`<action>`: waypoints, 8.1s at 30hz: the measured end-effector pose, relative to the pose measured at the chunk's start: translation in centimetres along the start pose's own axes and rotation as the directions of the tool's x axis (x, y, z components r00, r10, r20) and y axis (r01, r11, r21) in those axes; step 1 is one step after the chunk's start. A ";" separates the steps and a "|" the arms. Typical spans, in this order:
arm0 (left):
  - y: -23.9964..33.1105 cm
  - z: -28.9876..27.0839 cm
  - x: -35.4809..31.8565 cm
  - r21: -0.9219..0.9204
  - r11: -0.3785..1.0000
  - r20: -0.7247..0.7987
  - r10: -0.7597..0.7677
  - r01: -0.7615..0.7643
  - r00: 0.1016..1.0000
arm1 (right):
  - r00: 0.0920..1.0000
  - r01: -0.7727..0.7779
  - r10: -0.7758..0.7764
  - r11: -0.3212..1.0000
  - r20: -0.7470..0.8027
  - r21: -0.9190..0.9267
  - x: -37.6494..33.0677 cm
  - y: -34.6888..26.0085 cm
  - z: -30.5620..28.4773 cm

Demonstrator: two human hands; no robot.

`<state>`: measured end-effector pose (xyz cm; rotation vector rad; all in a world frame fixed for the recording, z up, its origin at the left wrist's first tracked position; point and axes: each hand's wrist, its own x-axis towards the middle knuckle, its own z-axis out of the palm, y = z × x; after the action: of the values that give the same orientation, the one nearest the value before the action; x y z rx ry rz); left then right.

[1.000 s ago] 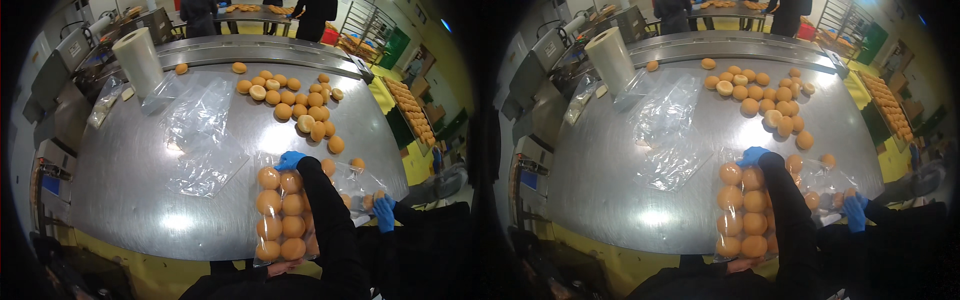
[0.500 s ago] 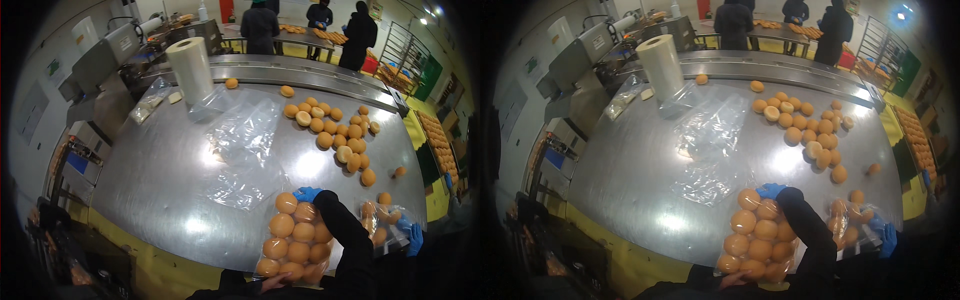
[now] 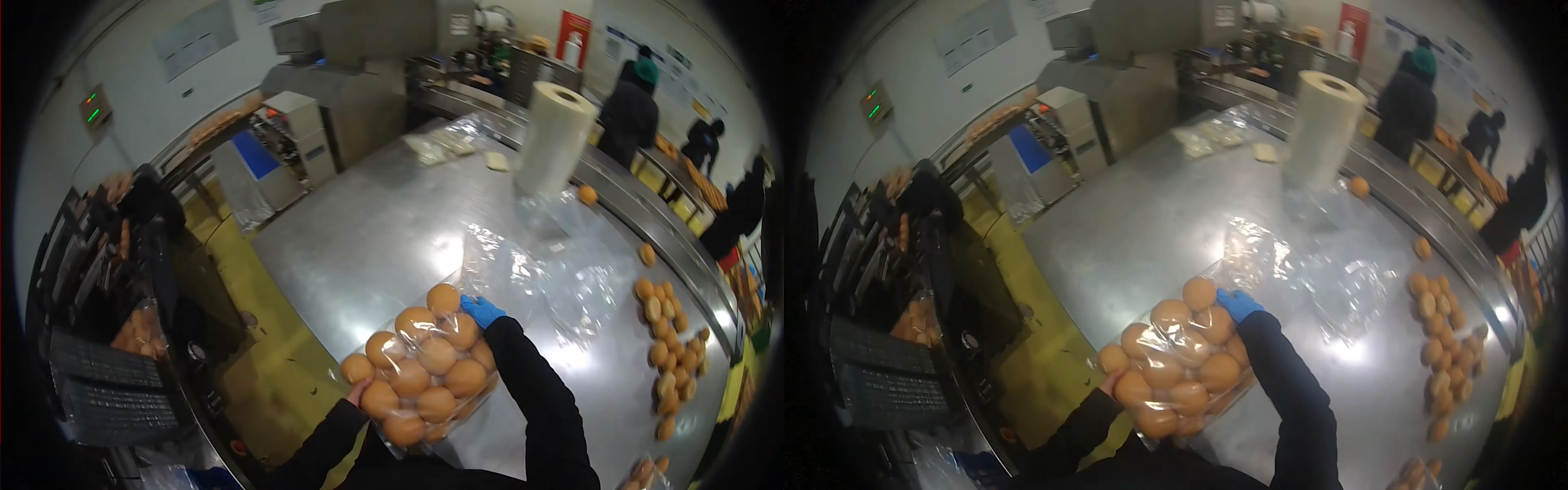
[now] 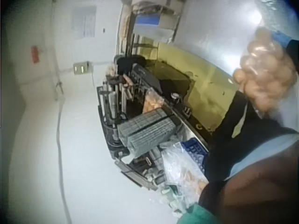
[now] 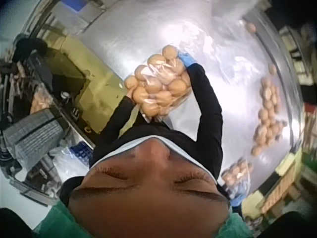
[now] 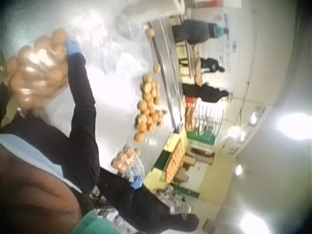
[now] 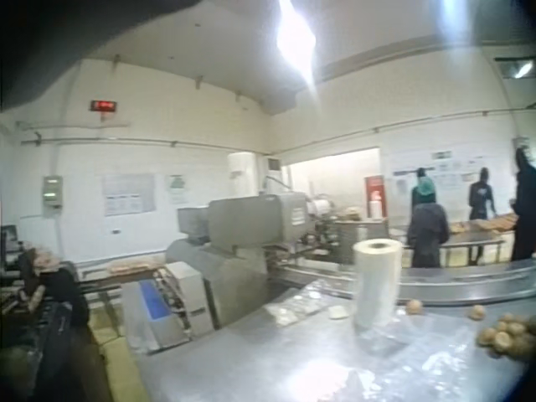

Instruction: The person places trays of round buns into a vacuum-sealing machine, then removes the sealed packages and stacks them. Later, the person puts on blue gloves and manually places individual buns into plastic bags on a stainless steel table.

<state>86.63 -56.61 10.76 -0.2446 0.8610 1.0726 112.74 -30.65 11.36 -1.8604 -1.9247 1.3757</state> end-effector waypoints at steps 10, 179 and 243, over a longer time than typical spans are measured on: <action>36.5 -6.5 7.4 0.113 0.927 0.024 0.357 -0.357 0.934 | 0.994 0.100 -0.103 0.992 -0.036 -0.080 24.7 -27.4 12.4; -30.1 21.2 -4.3 -0.028 -0.171 0.945 -0.325 -0.985 0.030 | 0.327 0.788 0.279 0.447 -0.903 0.423 -37.0 13.8 -5.2; -19.4 7.2 5.1 -0.177 -0.131 0.572 -0.820 -0.976 0.006 | -0.963 0.230 -0.241 -0.510 0.118 0.829 -69.6 13.0 38.9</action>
<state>107.62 -58.64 7.58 2.5211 -0.1697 0.2182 113.02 -111.44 13.68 2.0286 -1.9186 0.8902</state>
